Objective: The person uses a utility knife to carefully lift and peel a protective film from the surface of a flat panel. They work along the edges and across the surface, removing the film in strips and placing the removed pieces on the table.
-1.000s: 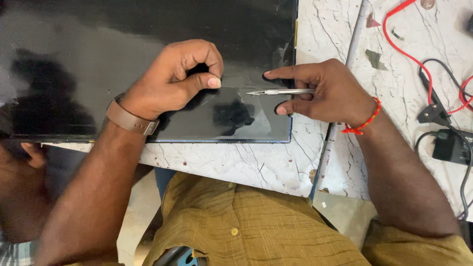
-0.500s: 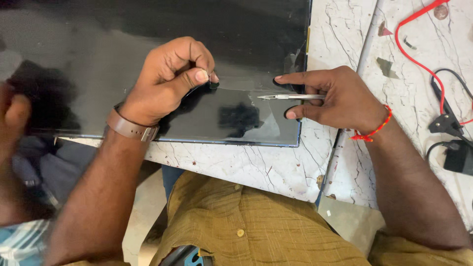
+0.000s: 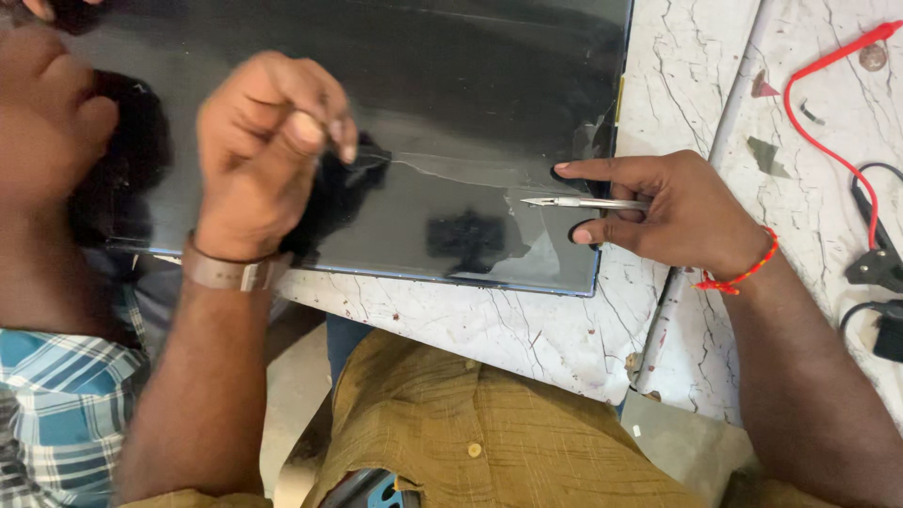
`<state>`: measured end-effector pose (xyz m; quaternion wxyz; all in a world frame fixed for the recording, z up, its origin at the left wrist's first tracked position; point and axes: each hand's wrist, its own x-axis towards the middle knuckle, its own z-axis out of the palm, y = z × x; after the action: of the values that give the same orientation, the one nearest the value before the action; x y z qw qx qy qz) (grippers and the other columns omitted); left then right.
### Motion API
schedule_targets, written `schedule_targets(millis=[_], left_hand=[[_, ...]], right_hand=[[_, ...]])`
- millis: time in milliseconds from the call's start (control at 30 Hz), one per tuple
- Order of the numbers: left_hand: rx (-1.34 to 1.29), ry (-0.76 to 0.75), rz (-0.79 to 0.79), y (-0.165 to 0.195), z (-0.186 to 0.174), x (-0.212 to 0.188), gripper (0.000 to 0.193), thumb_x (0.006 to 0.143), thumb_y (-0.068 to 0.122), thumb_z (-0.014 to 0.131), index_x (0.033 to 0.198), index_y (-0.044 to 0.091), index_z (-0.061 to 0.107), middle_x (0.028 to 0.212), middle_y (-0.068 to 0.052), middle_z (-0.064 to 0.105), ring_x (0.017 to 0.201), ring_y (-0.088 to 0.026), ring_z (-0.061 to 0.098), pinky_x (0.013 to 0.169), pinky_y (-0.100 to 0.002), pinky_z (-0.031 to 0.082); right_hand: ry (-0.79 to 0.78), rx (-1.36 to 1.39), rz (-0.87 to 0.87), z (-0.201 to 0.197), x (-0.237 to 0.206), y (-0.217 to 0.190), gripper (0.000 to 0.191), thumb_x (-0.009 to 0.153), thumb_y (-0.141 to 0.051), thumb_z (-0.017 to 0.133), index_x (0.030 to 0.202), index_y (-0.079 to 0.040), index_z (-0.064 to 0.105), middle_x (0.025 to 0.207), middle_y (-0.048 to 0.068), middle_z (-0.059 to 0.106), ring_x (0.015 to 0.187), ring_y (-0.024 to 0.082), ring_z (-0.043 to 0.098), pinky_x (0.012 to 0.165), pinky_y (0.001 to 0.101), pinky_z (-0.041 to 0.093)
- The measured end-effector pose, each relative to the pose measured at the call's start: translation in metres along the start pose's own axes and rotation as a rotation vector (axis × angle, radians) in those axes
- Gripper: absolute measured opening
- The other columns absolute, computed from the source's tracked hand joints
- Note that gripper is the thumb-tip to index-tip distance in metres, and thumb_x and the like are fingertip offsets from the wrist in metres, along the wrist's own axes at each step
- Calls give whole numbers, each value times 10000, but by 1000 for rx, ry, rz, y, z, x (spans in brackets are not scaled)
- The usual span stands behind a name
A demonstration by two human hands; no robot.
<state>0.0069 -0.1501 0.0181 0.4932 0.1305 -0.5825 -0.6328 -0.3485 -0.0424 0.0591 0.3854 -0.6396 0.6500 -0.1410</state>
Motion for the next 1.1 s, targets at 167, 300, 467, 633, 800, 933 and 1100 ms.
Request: schedule_targets(millis=[167,300,467,633,800,933,1100], left_hand=[[89,140,136,40,-27,-12,217,1109,190,729,1058,52,568,922,-75,611,756,-108,588,720,-286,579],[109,177,162,48,-32,-28,222,1157,176,725,1087,49,557,922,-64,576,780,-113,577,728,-290,562],[133,202,210,57,-40,-36,218,1153,190,713,1096,52,554,918,-65,572,781,-114,579,723,-285,557],[191,213,263,78,-51,-43,200,1178,185,687,1119,49,553,947,-75,589,792,-128,590,728,-288,560],[284,239,343,104,-60,-55,175,1206,168,653,1135,41,556,978,-92,619,798,-145,605,722,-287,558],[361,253,396,120,-58,-55,159,1228,153,626,1148,34,559,1003,-105,644,803,-158,618,717,-287,556],[424,428,410,112,-37,-46,127,1225,111,618,1149,21,570,1023,-124,677,794,-158,623,703,-270,542]], right_hand=[[-4,42,31,0,1,-3,685,666,-151,900,1317,-250,713,543,-58,364,499,59,329,466,272,311],[6,60,79,2,0,-5,651,684,-126,883,1304,-246,724,541,-56,374,496,66,317,462,273,291],[25,74,-3,5,-1,-7,656,690,-112,878,1316,-220,719,590,-72,371,531,48,318,474,257,283],[40,40,73,7,0,-9,633,690,-102,872,1296,-219,731,573,-55,386,516,59,339,472,271,283],[40,-5,76,7,1,-12,625,693,-115,879,1292,-212,731,550,-37,400,506,71,346,473,278,289],[36,10,117,7,0,-15,615,715,-134,887,1305,-205,727,558,-26,375,515,83,324,480,289,276],[34,-8,122,7,3,-16,626,706,-122,891,1305,-199,725,555,-24,392,515,84,327,476,290,283]])
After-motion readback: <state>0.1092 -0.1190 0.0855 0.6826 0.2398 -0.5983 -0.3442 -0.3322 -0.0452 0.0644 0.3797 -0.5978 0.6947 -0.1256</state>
